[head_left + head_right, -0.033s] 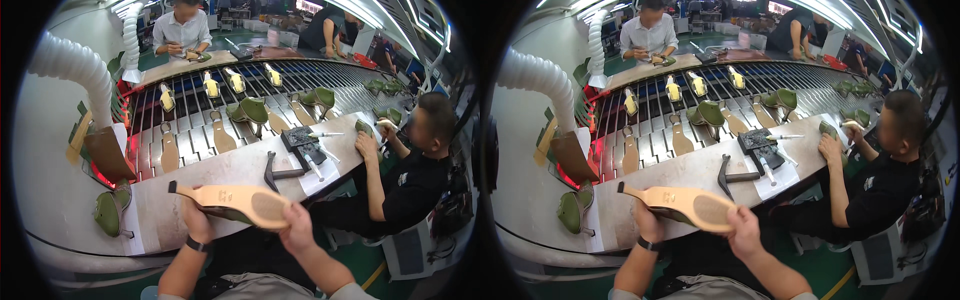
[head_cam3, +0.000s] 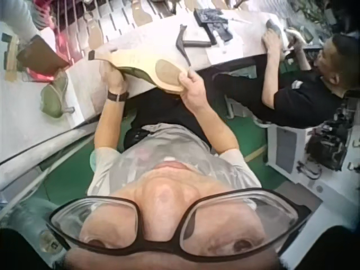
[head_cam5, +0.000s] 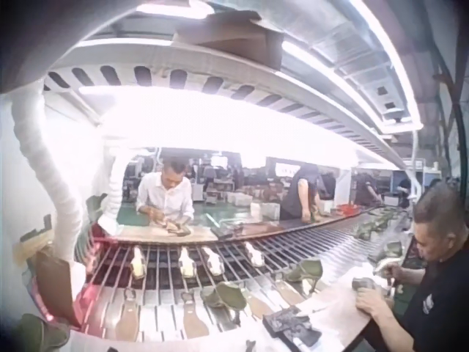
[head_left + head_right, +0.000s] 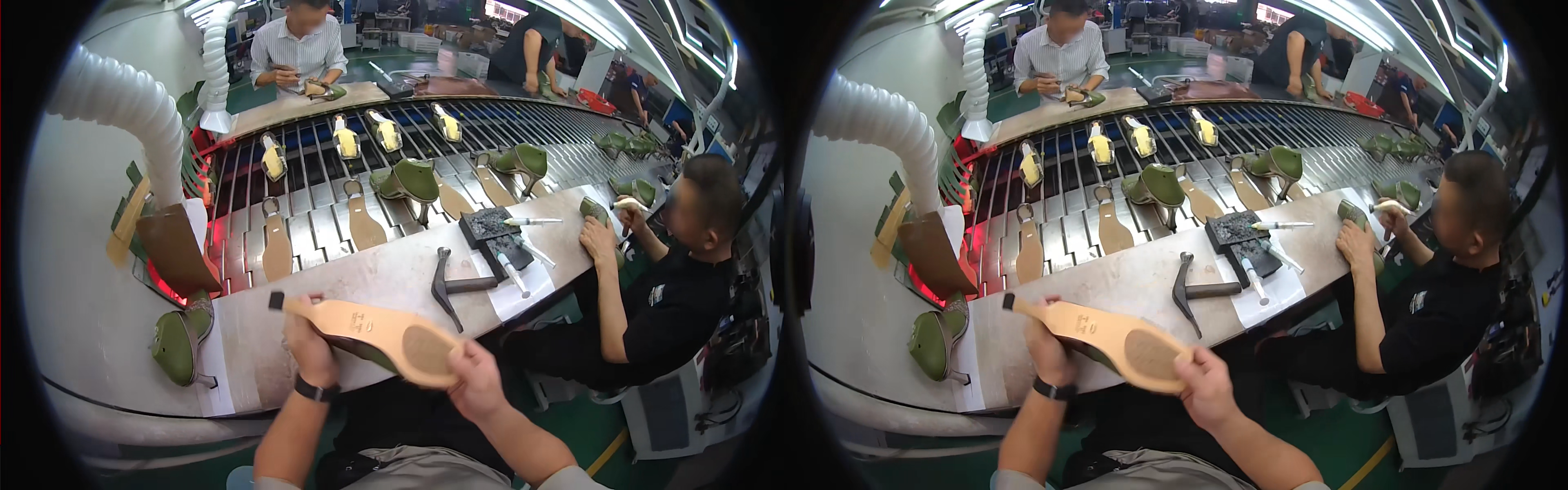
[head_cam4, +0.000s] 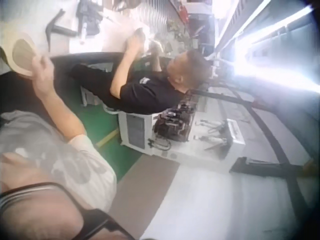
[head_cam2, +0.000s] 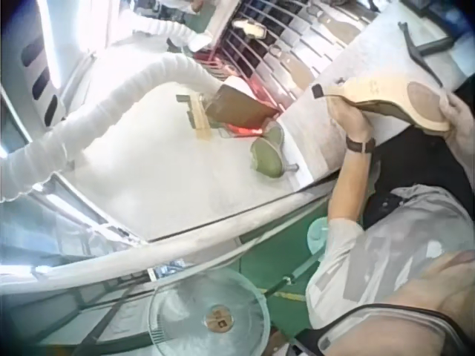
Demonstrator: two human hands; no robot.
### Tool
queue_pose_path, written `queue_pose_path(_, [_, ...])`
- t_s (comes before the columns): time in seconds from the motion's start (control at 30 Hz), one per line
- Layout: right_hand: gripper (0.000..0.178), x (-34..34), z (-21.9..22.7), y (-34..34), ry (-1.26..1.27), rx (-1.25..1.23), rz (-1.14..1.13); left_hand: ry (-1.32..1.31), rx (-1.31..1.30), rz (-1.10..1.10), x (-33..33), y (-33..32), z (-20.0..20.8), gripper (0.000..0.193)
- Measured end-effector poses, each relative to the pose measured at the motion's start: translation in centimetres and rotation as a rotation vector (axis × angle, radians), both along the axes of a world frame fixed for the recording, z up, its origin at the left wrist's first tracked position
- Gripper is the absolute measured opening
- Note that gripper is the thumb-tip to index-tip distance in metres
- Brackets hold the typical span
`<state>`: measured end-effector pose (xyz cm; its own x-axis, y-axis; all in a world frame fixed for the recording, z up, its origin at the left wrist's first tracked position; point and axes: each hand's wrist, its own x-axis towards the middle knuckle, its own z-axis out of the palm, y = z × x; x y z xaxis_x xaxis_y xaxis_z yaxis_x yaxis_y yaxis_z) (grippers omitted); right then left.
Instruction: The person assembles high-heeled shoes by taking shoe uppers and soles from a conveyor, aligning and pressing the soles onto the uppers by hand, tapping the edges with a hammer, and applying adhesive with a syringe.
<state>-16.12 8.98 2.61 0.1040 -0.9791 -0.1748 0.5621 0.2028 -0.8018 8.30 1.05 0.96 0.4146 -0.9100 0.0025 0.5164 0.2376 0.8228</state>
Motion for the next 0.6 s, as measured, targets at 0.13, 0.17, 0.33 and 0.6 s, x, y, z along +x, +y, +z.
queue_pose_path(0.13, [0.037, 1.7, 1.6, -2.2, 0.712, -0.426, 0.183, -0.534, -0.190, -0.344, 4.5, -4.3, 1.3, 0.025])
queue_pose_path(0.17, [0.041, 2.7, 3.0, -3.6, 1.090, -0.710, 0.076, -0.722, -0.145, -0.406, 4.2, -4.4, 1.4, 0.021])
queue_pose_path(0.33, [0.041, 5.9, 8.5, -9.8, 0.925, -0.468, 0.522, -0.738, -0.179, -0.451, 2.9, -4.7, 1.4, 0.020])
queue_pose_path(0.6, [0.044, 0.3, 9.0, -0.1, 0.136, -0.103, 0.461, -0.818, -0.252, -0.428, 4.4, -4.7, 2.3, 0.015])
